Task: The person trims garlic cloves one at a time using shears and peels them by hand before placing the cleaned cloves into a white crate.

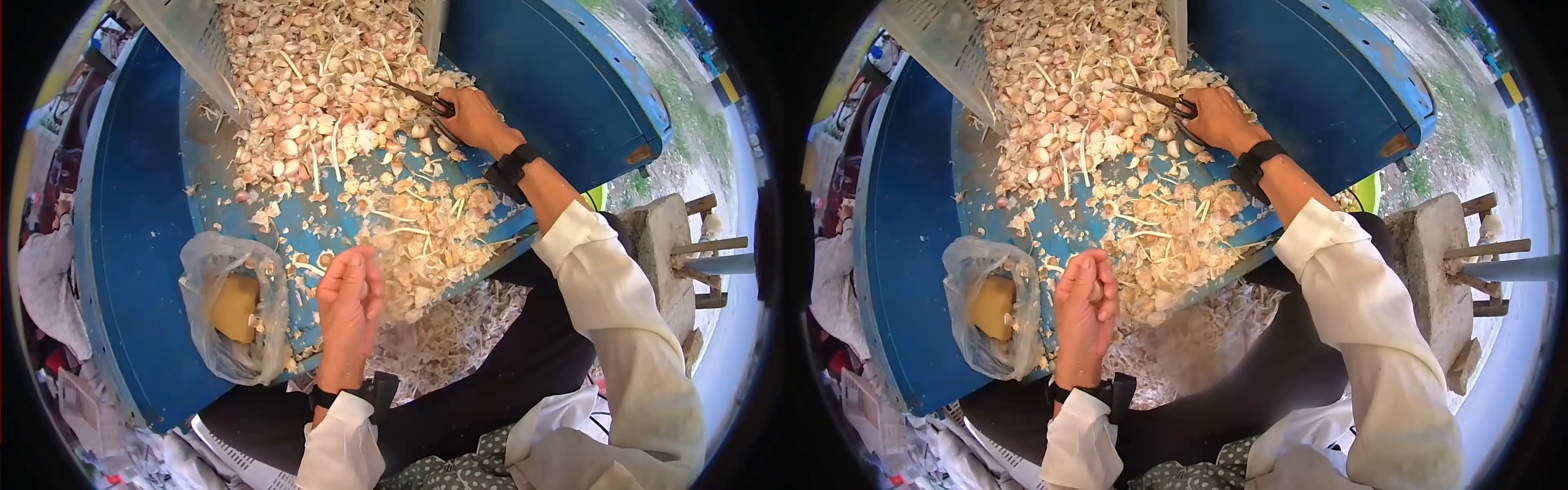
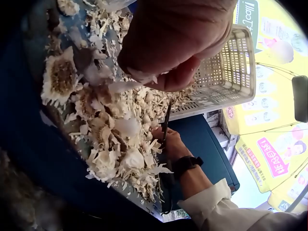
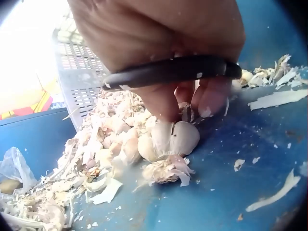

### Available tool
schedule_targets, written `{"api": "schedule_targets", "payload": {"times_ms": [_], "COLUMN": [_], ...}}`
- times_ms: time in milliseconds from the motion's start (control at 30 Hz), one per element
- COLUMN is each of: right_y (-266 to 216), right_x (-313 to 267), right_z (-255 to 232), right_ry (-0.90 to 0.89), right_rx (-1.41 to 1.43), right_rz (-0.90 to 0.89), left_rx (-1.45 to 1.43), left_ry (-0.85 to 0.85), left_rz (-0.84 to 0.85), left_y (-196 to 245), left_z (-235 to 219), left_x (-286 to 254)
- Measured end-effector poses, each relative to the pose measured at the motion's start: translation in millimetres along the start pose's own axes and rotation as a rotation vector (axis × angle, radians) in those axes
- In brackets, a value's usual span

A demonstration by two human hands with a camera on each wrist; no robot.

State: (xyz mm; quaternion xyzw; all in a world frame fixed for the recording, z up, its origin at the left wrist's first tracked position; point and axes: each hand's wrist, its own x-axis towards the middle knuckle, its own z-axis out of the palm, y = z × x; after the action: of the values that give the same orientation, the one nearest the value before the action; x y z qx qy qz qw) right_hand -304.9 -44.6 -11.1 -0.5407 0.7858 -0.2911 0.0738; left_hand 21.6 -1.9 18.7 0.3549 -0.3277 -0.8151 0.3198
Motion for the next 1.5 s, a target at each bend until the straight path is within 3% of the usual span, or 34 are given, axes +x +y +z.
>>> {"api": "schedule_targets", "payload": {"times_ms": [67, 200, 267, 333, 400, 467, 533, 633, 700, 767, 833, 1067, 1267, 1333, 1367, 1433, 1500], "right_y": [-11, -65, -97, -122, -132, -133, -135, -117, -109, -109, -117, -114, -108, -110, -111, -111, -112], "right_x": [-5, -25, -38, -55, -69, -78, -86, -106, -122, -128, -132, -139, -139, -137, -137, -139, -143], "right_z": [-5, -28, -42, -44, -41, -39, -55, -56, -49, -47, -44, -36, -37, -38, -37, -32, -27], "right_ry": [-0.027, -0.175, -0.415, -0.448, -0.474, -0.388, -0.433, -0.468, -0.390, -0.419, -0.477, -0.449, -0.481, -0.650, -0.651, -0.860, -0.841], "right_rx": [-0.001, 0.355, 0.290, 0.253, 0.308, 0.429, 0.214, 0.114, 0.005, -0.027, -0.077, -0.095, 0.098, 0.231, 0.230, 0.539, 0.647], "right_rz": [-0.017, -0.033, -0.223, -0.418, -0.419, -0.344, -0.211, -0.305, -0.388, -0.352, -0.295, -0.310, -0.318, -0.234, -0.234, -0.020, 0.027], "left_rx": [-0.005, 0.069, 0.153, 0.216, 0.278, -0.038, -0.123, -0.223, -0.118, -0.007, 0.054, 0.088, 0.075, -0.003, -0.004, -0.145, -0.228], "left_ry": [-0.011, 0.036, 0.077, 0.030, -0.018, 0.074, 0.131, 0.176, 0.166, 0.155, 0.250, 0.370, 0.324, 0.312, 0.313, 0.237, 0.156], "left_rz": [0.008, 0.053, 0.145, 0.157, 0.170, 0.183, 0.180, 0.204, 0.275, 0.346, 0.418, 0.457, 0.443, 0.446, 0.445, 0.433, 0.413], "left_y": [-3, -7, -8, -13, -20, -23, -22, -13, -13, -15, -18, -30, -33, -32, -32, -32, -31], "left_z": [8, 31, 47, 46, 42, 36, 30, 28, 26, 28, 37, 39, 32, 31, 29, 27, 25], "left_x": [5, 20, 27, 30, 26, 20, 14, 6, 3, 3, 5, 6, 8, 10, 9, 9, 12]}}
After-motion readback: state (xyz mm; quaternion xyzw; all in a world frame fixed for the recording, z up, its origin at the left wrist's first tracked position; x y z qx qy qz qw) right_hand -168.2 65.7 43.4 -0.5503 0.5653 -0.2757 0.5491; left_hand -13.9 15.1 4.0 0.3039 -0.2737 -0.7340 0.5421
